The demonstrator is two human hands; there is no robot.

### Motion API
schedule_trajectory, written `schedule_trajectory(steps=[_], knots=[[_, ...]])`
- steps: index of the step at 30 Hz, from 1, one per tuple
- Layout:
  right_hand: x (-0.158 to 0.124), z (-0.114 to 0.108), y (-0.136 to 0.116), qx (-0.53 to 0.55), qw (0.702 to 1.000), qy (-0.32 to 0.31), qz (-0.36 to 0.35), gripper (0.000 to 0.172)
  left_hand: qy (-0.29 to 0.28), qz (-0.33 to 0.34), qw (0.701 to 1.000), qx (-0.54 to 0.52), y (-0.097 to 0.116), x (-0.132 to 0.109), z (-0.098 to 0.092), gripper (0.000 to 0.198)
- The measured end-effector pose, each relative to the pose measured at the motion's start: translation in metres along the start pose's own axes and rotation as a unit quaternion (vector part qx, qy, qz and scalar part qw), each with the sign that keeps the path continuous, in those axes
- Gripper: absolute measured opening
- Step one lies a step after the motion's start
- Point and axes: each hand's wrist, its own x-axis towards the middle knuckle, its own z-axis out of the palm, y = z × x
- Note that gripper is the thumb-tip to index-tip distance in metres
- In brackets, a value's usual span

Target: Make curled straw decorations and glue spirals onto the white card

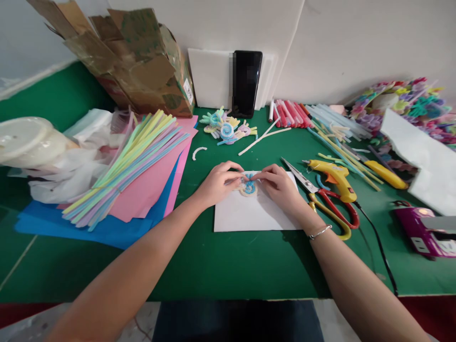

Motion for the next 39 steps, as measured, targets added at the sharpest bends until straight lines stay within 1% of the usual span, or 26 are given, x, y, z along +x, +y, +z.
schedule_trajectory(steps=[39], knots=[[-0.0001,0.0005,0.0006,-0.002,1.000,0.007,-0.006,0.034,-0.002,0.002,1.000,0.006,0.0004,0.0000,-0.0001,0.022]])
